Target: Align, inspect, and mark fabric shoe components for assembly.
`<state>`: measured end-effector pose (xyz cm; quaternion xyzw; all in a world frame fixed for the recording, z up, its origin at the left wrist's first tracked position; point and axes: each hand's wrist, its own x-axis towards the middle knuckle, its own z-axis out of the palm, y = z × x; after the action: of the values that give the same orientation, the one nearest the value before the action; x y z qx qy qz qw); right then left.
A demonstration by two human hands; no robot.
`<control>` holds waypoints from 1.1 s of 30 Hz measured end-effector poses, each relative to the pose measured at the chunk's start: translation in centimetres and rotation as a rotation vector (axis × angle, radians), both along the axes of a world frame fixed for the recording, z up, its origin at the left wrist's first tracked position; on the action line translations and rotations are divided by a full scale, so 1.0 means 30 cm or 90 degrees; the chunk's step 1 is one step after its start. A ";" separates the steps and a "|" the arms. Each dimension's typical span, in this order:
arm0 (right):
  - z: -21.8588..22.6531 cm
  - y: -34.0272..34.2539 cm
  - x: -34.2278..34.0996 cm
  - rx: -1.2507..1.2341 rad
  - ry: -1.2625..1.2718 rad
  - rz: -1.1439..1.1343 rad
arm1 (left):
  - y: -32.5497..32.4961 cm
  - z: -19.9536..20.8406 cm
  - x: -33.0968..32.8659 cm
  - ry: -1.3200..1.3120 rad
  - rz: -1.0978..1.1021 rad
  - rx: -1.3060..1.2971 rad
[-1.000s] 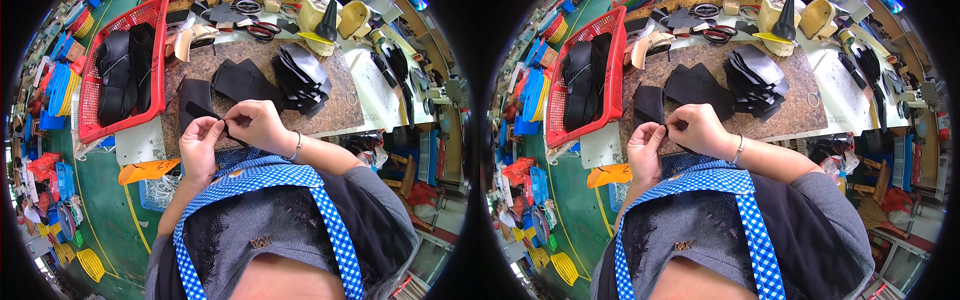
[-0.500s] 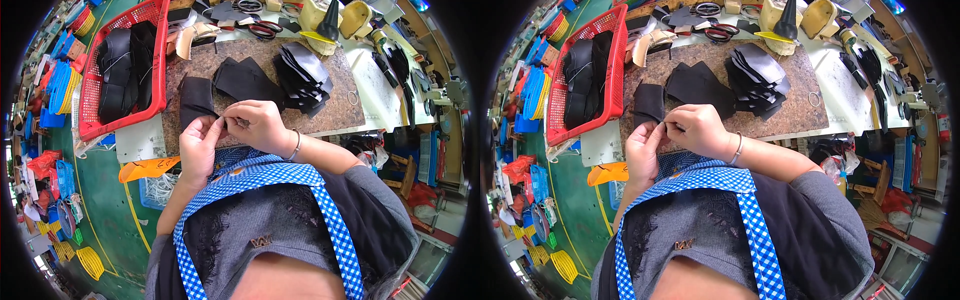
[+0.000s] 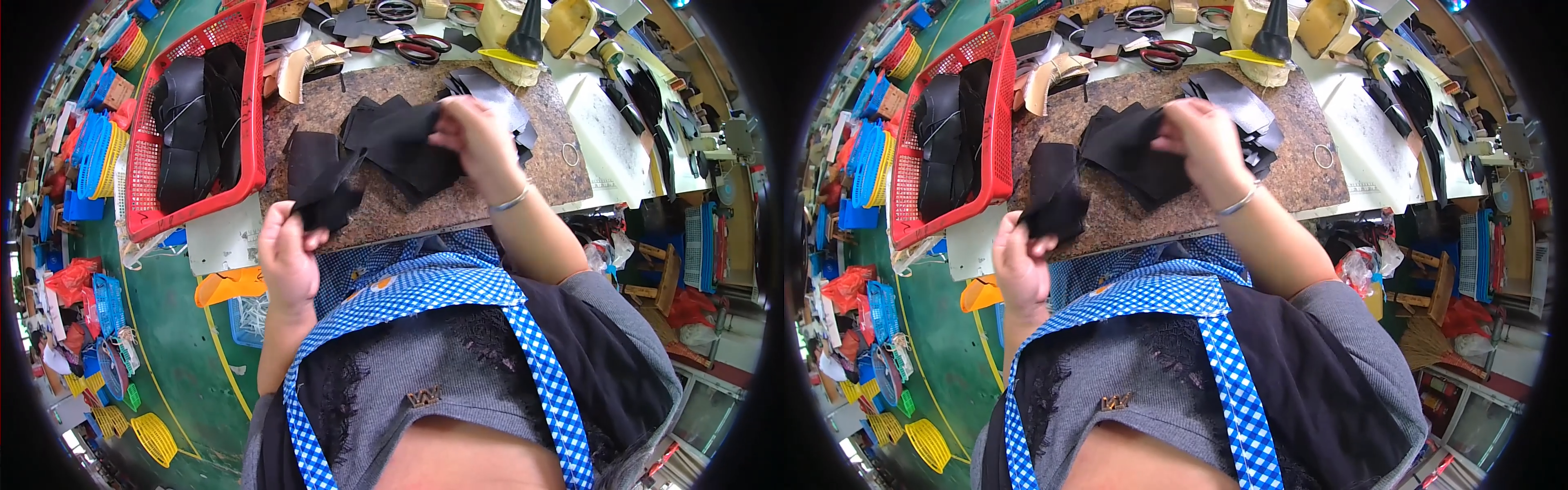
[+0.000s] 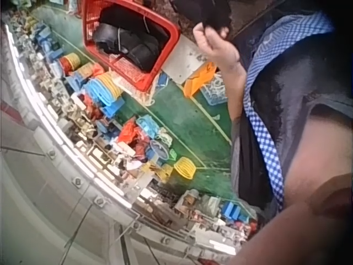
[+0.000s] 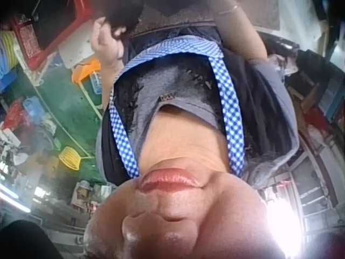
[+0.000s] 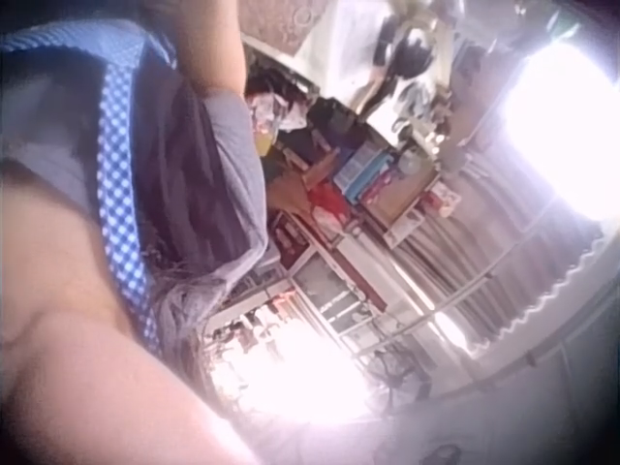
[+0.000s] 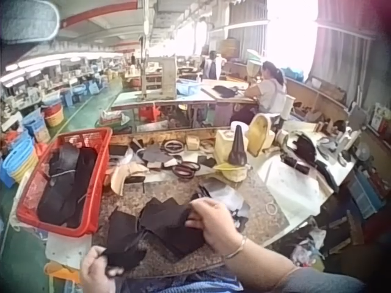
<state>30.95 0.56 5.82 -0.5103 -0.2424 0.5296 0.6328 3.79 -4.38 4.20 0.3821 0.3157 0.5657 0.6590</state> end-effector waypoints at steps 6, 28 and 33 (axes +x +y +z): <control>0.035 -0.022 -0.047 0.365 -0.645 -0.112 | -0.030 0.061 0.026 0.180 0.019 -0.071; 0.089 -0.092 -0.153 0.301 -0.531 0.230 | -0.042 0.048 0.072 0.138 0.030 -0.057; 0.061 -0.146 -0.213 0.353 -0.584 0.334 | -0.034 0.034 0.098 0.154 0.021 -0.071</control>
<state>24.56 -3.82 7.65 -0.4261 -0.7379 0.3107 0.4213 6.72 -5.40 5.21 0.4051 0.4296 0.5080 0.6271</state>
